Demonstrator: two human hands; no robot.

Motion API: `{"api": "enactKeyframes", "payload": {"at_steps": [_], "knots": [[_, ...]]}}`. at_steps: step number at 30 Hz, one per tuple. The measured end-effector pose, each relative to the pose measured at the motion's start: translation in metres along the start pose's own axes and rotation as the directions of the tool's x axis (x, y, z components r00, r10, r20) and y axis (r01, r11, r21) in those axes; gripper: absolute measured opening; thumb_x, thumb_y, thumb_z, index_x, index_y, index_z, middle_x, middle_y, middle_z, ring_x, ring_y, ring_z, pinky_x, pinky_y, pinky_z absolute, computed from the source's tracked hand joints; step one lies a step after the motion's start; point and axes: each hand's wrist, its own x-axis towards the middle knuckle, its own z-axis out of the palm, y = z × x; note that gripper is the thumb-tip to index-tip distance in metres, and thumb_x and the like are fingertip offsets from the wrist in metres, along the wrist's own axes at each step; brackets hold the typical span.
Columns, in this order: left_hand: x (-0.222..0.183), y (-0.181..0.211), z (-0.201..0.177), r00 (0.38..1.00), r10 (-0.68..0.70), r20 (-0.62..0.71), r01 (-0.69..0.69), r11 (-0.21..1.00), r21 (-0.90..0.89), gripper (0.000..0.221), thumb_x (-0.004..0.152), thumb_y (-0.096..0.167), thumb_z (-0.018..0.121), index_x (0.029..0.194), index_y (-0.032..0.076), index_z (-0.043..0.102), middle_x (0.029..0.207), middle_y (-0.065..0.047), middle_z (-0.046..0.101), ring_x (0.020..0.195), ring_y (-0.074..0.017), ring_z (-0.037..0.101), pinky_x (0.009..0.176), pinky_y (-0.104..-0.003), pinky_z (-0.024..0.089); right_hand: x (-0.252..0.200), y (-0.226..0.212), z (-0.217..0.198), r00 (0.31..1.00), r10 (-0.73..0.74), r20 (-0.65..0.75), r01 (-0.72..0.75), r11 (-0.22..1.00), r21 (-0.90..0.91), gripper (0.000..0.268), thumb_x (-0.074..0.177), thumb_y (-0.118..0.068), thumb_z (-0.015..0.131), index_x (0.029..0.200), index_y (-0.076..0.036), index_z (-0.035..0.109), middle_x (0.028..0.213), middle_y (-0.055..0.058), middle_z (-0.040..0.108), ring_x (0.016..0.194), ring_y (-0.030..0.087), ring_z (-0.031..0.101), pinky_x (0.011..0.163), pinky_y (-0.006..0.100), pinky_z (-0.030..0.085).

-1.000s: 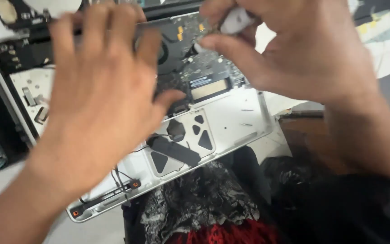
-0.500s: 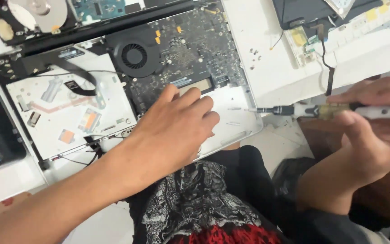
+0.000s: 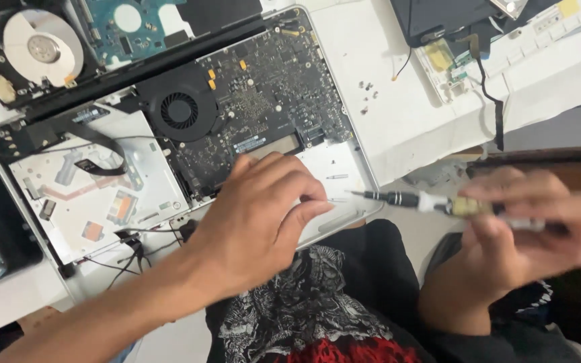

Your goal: Securing internal components of a laptop using a precision screwdriver

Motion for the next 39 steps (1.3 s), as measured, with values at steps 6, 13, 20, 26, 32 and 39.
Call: {"api": "enactKeyframes", "payload": {"at_steps": [6,13,20,26,32,39], "knots": [[0.003,0.029,-0.026,0.854,-0.516,0.057,0.33,0.455,-0.827,0.021,0.094,0.029,0.066,0.091,0.009,0.073,0.083,0.005,0.068,0.074,-0.0044,0.058,0.066,-0.021,0.044,-0.046,-0.002,-0.014,0.968,-0.087,-0.235,0.069,0.994,-0.085,0.041,0.101,-0.043,0.057,0.081,-0.008,0.048,0.068,0.009,0.041,0.056,0.021,0.042,0.055,0.032,0.03],[-0.004,0.034,-0.022,0.861,-0.469,0.199,0.301,0.152,-0.941,0.024,0.094,0.03,0.066,0.091,0.007,0.07,0.075,0.001,0.062,0.06,-0.007,0.046,0.055,-0.023,0.036,-0.036,-0.032,0.002,0.922,-0.348,-0.168,0.344,0.937,-0.054,0.032,0.098,-0.016,0.062,0.101,-0.011,0.03,0.092,0.012,0.042,0.06,0.021,0.045,0.035,0.032,0.042],[-0.008,0.041,-0.023,0.874,-0.446,0.192,0.242,0.057,-0.969,0.02,0.095,0.027,0.067,0.094,0.006,0.069,0.079,0.0,0.064,0.073,-0.0093,0.056,0.072,-0.024,0.049,-0.034,-0.027,0.008,0.874,-0.439,-0.211,0.434,0.898,-0.074,0.03,0.097,-0.012,0.065,0.094,-0.009,0.035,0.087,0.013,0.04,0.055,0.023,0.043,0.036,0.03,0.04],[-0.011,0.043,-0.024,0.866,-0.496,0.065,0.202,0.228,-0.952,0.024,0.096,0.03,0.064,0.09,0.007,0.069,0.073,0.003,0.057,0.062,-0.0073,0.045,0.056,-0.024,0.038,-0.028,-0.044,0.029,0.859,-0.464,-0.218,0.429,0.883,-0.189,0.026,0.096,-0.007,0.069,0.096,-0.005,0.043,0.092,0.014,0.044,0.062,0.019,0.055,0.044,0.033,0.047],[-0.019,0.047,-0.032,0.794,-0.608,-0.019,0.185,0.271,-0.945,0.025,0.092,0.031,0.068,0.092,0.006,0.069,0.071,0.004,0.057,0.059,-0.0053,0.044,0.051,-0.023,0.035,-0.029,-0.08,0.052,0.981,-0.139,-0.135,0.125,0.986,-0.109,0.045,0.087,-0.003,0.071,0.108,-0.02,0.035,0.1,0.011,0.05,0.063,0.022,0.048,0.06,0.032,0.045],[-0.041,0.028,-0.047,0.832,-0.481,-0.276,-0.093,0.37,-0.924,0.022,0.097,0.024,0.064,0.101,0.003,0.068,0.074,0.0,0.06,0.052,-0.0056,0.039,0.039,-0.021,0.03,-0.026,-0.016,0.017,0.972,-0.222,-0.076,0.219,0.975,-0.044,0.027,0.095,-0.011,0.067,0.104,-0.008,0.042,0.101,0.006,0.046,0.061,0.018,0.047,0.052,0.027,0.041]]}}
